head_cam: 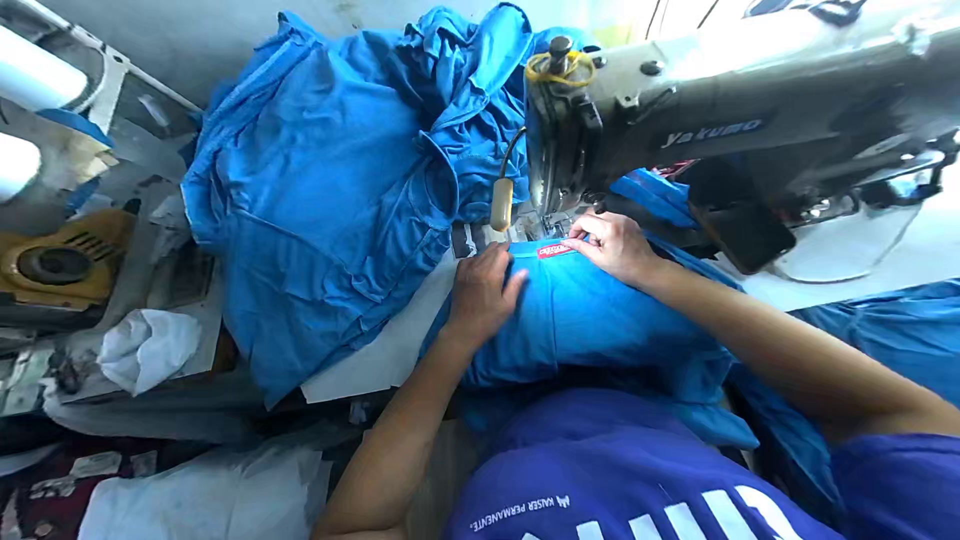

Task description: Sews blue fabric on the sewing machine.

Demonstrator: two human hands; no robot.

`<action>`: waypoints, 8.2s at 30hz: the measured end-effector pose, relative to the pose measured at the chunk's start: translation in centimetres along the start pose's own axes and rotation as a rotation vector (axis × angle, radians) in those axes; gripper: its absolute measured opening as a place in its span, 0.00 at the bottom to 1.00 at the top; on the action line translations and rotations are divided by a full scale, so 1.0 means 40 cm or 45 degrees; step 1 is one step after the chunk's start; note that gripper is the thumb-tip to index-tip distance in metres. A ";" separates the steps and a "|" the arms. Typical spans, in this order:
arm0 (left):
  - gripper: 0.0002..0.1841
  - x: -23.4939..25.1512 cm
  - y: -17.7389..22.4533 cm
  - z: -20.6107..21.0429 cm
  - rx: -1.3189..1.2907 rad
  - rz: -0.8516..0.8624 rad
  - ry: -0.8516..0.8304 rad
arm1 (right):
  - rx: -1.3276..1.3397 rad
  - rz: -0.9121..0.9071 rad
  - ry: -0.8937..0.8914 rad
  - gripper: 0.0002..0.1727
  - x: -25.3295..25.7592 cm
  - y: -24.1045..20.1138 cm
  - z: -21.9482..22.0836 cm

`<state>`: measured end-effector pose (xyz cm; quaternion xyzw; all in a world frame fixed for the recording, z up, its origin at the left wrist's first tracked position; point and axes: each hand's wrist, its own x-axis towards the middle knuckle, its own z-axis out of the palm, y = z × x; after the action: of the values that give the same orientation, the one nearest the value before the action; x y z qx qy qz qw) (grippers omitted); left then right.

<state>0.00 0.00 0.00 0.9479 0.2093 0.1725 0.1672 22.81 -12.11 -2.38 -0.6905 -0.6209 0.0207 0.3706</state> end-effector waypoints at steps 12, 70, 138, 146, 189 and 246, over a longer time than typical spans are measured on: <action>0.07 0.152 0.057 0.085 -0.080 0.041 0.088 | 0.101 0.042 0.028 0.07 -0.039 -0.007 -0.002; 0.30 0.043 -0.020 0.063 0.049 0.236 -0.172 | 0.391 0.250 0.010 0.16 -0.020 -0.018 0.030; 0.07 0.196 0.120 0.035 -0.327 -0.328 -0.501 | 0.293 0.463 0.034 0.20 -0.122 -0.109 -0.112; 0.03 0.161 0.049 0.049 -1.167 -0.289 -0.194 | 0.460 0.421 0.070 0.29 -0.056 -0.145 -0.003; 0.07 0.136 0.002 0.025 -0.808 0.065 -0.270 | 0.531 0.110 -0.032 0.08 -0.046 -0.059 0.014; 0.10 0.174 0.167 0.008 0.230 0.084 -0.527 | -0.226 -0.290 0.080 0.11 -0.135 -0.042 -0.005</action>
<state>8.34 -2.63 4.12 0.9805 0.1541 -0.0397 0.1152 20.26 -16.98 -3.67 -0.6459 -0.6827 -0.0980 0.3273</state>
